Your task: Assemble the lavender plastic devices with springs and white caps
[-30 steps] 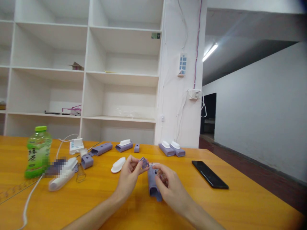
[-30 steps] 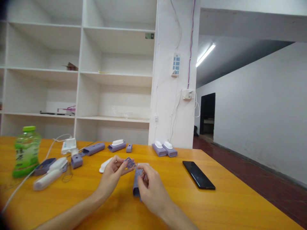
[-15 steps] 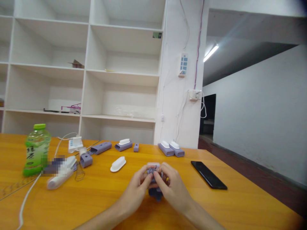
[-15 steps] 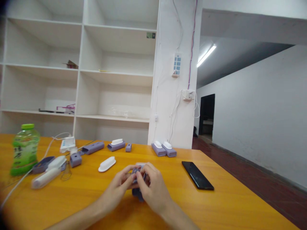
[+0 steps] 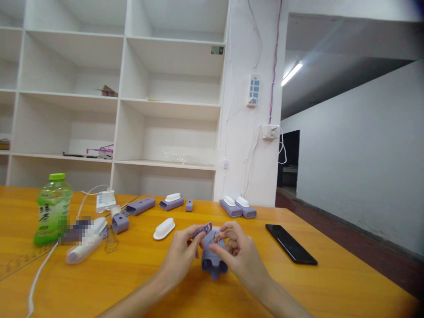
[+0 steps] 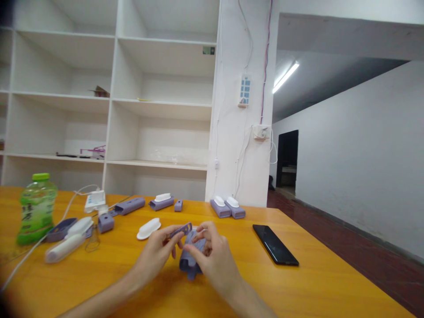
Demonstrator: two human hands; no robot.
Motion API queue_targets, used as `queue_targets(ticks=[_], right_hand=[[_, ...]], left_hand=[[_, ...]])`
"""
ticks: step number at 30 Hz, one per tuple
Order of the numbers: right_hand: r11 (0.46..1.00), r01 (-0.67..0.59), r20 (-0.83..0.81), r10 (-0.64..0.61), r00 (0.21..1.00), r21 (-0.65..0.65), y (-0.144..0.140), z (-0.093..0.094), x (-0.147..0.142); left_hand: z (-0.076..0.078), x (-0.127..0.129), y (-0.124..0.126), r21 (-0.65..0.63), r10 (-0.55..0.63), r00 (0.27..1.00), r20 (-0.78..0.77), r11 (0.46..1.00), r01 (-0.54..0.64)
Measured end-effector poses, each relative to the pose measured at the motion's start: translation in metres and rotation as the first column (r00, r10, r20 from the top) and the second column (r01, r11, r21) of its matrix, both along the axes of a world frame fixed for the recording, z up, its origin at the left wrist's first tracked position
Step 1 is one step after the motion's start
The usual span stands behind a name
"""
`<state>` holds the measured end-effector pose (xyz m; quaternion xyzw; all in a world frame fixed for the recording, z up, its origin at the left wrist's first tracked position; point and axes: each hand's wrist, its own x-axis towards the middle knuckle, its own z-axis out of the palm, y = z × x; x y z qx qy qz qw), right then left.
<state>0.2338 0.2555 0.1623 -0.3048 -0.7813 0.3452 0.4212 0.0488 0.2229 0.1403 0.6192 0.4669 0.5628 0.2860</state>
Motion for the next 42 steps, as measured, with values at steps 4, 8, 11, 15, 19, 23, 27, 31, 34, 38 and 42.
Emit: queue_targets(ticks=[4, 8, 11, 15, 19, 23, 27, 31, 34, 38, 42], right_hand=[[0.999, 0.001, 0.066, -0.004, 0.998, 0.041, -0.001, 0.001, -0.001], [0.999, 0.005, 0.078, -0.008, 0.997, 0.037, -0.004, 0.002, -0.001], [0.999, -0.014, 0.081, 0.011, 0.997, 0.038, -0.006, 0.001, -0.001], [0.998, 0.005, 0.092, -0.011, 0.996, 0.067, -0.005, 0.001, 0.0], [0.997, 0.022, 0.084, -0.028, 0.996, 0.071, -0.004, 0.0, -0.001], [1.0, 0.006, 0.055, -0.008, 0.998, 0.024, -0.004, 0.002, -0.002], [1.0, 0.004, 0.03, -0.004, 1.0, 0.0, -0.005, 0.003, -0.001], [0.999, -0.011, 0.011, 0.012, 1.0, -0.038, -0.005, 0.002, -0.002], [0.998, -0.023, -0.005, 0.023, 1.0, -0.055, -0.005, 0.001, -0.002], [0.996, -0.041, -0.024, 0.04, 0.999, -0.082, -0.004, 0.0, -0.003], [0.987, -0.079, -0.085, 0.068, 0.994, -0.143, -0.005, 0.001, -0.005]], left_hand=[[-0.007, 0.012, -0.002, -0.017, -0.024, 0.993, 0.113, 1.0, 0.026], [-0.016, 0.023, -0.005, 0.029, -0.105, 0.978, 0.179, 0.994, 0.102], [-0.019, 0.023, -0.008, 0.049, -0.094, 0.98, 0.177, 0.995, 0.086], [-0.02, 0.018, -0.011, 0.059, -0.093, 0.99, 0.108, 0.994, 0.087], [-0.02, 0.018, -0.012, 0.115, -0.078, 0.997, -0.01, 0.99, 0.078], [-0.023, 0.019, -0.011, 0.156, -0.062, 0.995, -0.079, 0.985, 0.074], [-0.025, 0.017, -0.011, 0.158, -0.057, 0.994, -0.088, 0.985, 0.071], [-0.022, 0.016, -0.014, 0.147, -0.06, 0.993, -0.101, 0.986, 0.074], [-0.018, 0.017, -0.016, 0.132, -0.049, 0.993, -0.108, 0.989, 0.063], [-0.017, 0.017, -0.017, 0.12, -0.038, 0.99, -0.136, 0.991, 0.055], [-0.02, 0.017, -0.016, 0.126, -0.047, 0.987, -0.155, 0.99, 0.067]])
